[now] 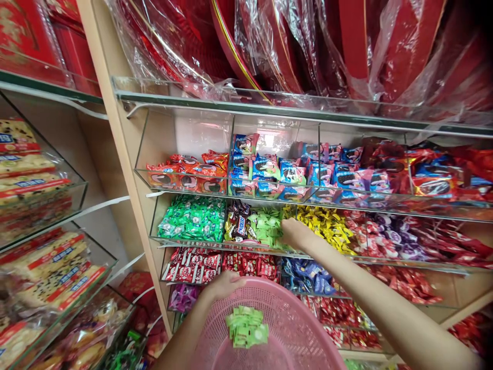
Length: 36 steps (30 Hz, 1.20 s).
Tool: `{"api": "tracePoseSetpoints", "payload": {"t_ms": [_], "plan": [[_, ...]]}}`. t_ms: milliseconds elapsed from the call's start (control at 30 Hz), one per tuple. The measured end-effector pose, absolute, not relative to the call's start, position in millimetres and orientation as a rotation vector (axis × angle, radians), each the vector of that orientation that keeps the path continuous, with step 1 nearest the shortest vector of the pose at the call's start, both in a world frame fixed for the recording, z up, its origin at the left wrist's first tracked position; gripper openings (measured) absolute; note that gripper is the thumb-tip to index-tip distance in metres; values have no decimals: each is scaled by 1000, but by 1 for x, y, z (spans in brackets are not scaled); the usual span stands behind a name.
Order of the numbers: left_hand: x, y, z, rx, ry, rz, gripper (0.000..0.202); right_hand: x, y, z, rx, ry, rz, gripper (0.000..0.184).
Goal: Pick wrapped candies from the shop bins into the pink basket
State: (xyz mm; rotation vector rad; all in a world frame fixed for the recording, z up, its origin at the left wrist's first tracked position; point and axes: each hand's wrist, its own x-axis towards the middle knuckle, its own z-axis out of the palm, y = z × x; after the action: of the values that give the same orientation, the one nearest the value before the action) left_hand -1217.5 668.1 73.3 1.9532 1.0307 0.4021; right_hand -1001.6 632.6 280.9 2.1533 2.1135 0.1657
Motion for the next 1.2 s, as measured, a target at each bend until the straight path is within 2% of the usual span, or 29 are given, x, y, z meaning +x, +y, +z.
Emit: {"api": "tracePoseSetpoints", "payload": {"t_ms": [333,500,667,1000,1200], "plan": [[-1218,668,74,1946,972,418,52,-994,627,298,2239,2086,328,27],[-1220,666,74,1948,1016,424,55,-980,639,290,2280,2395,250,35],[-1221,665,73,1953,1043,425,56,-982,648,271,2262,2603,125,23],[-1226,664,69,1909,1049,445,56,-990,644,268,2065,2462,188,19],[-1226,664,72,1930,1033,448,54,-991,647,278,2299,2437,272,18]]}}
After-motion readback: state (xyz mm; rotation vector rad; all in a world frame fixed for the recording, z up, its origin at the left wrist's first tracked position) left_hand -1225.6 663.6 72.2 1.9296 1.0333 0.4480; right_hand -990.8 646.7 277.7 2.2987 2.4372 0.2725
